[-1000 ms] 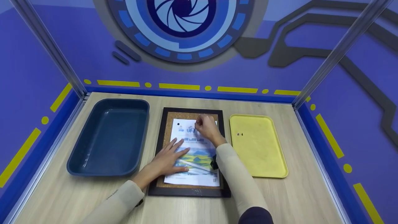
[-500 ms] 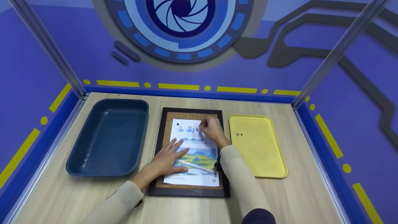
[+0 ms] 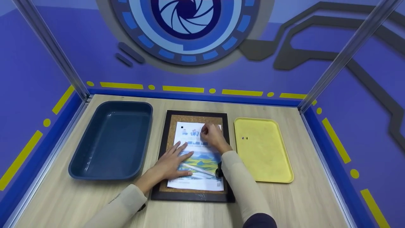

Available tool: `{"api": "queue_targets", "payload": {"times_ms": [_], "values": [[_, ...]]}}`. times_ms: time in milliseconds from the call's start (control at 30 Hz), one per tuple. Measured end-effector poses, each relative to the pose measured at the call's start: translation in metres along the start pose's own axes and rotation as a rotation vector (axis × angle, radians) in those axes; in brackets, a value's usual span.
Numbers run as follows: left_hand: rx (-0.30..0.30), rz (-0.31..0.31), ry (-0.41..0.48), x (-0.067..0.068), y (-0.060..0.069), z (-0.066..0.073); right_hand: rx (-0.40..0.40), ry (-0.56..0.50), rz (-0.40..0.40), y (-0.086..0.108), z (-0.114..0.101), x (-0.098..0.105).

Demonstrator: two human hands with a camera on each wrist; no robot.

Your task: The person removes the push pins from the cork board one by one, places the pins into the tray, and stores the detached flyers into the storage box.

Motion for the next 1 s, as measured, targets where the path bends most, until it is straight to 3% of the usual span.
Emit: {"api": "queue_targets", "payload": {"times_ms": [200,633,1000], "values": [[-0.002,0.001,0.008,0.0,0.0,0.0,-0.038,-0.023,-0.017,0.0,0.001,-0.003],[0.006,-0.012,0.033,0.001,0.001,0.0,-0.031,0.014,-0.032,-0.002,0.002,0.003],[0.012,-0.009,0.016,0.001,0.001,0.0,0.079,0.058,0.057,0.004,0.006,0.029]]}}
Point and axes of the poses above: each hand's wrist, its own y-axis away from the middle knuckle, its own x-axis out of the back of the hand, z = x × y, the point moved 2 cm from there along -y, towards the middle knuckle, and after that the axes turned 6 degrees about -z, right-handed, at the moved point
